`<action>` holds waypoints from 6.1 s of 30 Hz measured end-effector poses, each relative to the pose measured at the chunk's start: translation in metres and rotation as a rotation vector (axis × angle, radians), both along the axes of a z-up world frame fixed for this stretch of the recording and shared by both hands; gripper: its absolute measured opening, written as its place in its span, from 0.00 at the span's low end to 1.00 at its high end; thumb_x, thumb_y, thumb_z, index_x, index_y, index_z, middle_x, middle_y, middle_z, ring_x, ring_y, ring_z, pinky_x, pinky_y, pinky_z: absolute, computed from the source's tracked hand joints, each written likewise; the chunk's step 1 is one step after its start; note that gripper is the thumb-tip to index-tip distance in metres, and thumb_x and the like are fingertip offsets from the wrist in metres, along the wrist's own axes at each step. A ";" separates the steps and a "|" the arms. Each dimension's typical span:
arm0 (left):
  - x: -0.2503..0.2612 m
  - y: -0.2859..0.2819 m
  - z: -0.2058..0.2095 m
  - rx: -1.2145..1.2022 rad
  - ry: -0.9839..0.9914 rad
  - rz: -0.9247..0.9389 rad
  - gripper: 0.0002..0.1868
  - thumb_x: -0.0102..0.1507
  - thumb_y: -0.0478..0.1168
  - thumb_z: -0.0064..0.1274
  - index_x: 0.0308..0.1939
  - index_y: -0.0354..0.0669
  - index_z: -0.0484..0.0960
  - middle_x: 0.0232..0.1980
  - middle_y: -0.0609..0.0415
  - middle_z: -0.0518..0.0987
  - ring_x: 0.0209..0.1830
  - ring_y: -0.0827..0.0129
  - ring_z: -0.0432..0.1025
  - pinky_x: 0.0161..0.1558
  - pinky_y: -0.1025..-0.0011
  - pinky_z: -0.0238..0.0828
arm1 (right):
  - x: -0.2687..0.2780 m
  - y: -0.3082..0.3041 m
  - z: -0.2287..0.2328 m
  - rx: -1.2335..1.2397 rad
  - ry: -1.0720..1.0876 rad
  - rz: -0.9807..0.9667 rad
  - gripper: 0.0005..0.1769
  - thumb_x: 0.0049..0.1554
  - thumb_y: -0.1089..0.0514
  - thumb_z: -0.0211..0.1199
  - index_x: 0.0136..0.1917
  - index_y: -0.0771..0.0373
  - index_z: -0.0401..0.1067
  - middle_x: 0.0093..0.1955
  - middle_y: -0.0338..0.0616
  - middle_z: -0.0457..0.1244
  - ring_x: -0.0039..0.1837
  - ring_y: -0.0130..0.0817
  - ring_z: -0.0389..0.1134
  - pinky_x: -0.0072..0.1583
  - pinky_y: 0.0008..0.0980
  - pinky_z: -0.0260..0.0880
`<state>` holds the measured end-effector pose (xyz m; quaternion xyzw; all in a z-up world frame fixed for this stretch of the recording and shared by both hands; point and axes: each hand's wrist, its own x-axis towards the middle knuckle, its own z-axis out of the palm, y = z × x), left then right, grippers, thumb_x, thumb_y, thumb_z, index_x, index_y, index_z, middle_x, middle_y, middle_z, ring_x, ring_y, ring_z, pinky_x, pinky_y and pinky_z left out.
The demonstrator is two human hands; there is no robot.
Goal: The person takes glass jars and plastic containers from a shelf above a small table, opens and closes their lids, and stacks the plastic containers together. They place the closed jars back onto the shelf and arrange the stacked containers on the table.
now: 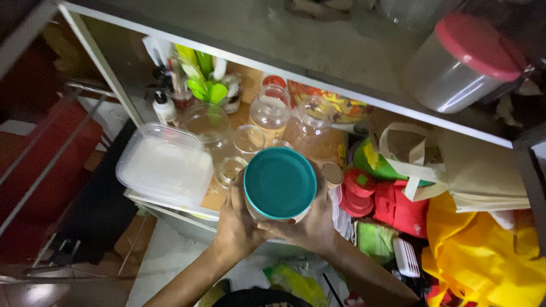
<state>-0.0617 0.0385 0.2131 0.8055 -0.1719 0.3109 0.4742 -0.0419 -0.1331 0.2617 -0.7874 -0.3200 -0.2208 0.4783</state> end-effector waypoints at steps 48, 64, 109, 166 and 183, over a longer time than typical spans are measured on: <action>0.332 0.174 0.186 -0.041 0.027 -0.087 0.69 0.45 0.54 0.82 0.76 0.31 0.50 0.70 0.23 0.65 0.71 0.36 0.62 0.65 0.54 0.67 | 0.303 0.139 0.185 -0.195 -0.243 -0.020 0.48 0.58 0.36 0.71 0.73 0.72 0.55 0.60 0.57 0.64 0.53 0.38 0.73 0.51 0.33 0.76; 0.366 0.165 0.228 0.276 0.111 0.213 0.67 0.40 0.66 0.80 0.70 0.33 0.61 0.69 0.32 0.66 0.70 0.41 0.62 0.67 0.54 0.63 | 0.340 0.148 0.198 -0.270 -0.137 -0.253 0.27 0.56 0.43 0.71 0.55 0.67 0.72 0.35 0.50 0.69 0.37 0.41 0.74 0.43 0.38 0.75; 0.077 0.086 0.084 0.491 -0.091 0.458 0.51 0.63 0.45 0.65 0.76 0.21 0.49 0.76 0.24 0.56 0.80 0.34 0.49 0.77 0.45 0.48 | 0.084 0.079 0.074 -0.398 -0.560 -0.079 0.32 0.66 0.50 0.67 0.72 0.71 0.60 0.74 0.69 0.54 0.76 0.66 0.58 0.75 0.55 0.62; 0.085 -0.051 -0.196 0.017 0.165 0.047 0.58 0.51 0.50 0.75 0.72 0.29 0.52 0.68 0.28 0.61 0.67 0.34 0.61 0.62 0.48 0.70 | 0.117 -0.093 -0.133 -0.397 0.059 -0.364 0.28 0.51 0.46 0.75 0.54 0.68 0.73 0.49 0.56 0.67 0.50 0.52 0.70 0.52 0.45 0.70; 0.096 -0.058 -0.203 0.052 0.118 0.028 0.60 0.51 0.51 0.75 0.74 0.35 0.49 0.67 0.32 0.62 0.64 0.38 0.64 0.56 0.50 0.75 | 0.148 -0.136 -0.132 -0.486 0.329 -0.431 0.27 0.49 0.45 0.75 0.55 0.63 0.75 0.52 0.57 0.70 0.55 0.52 0.73 0.55 0.45 0.73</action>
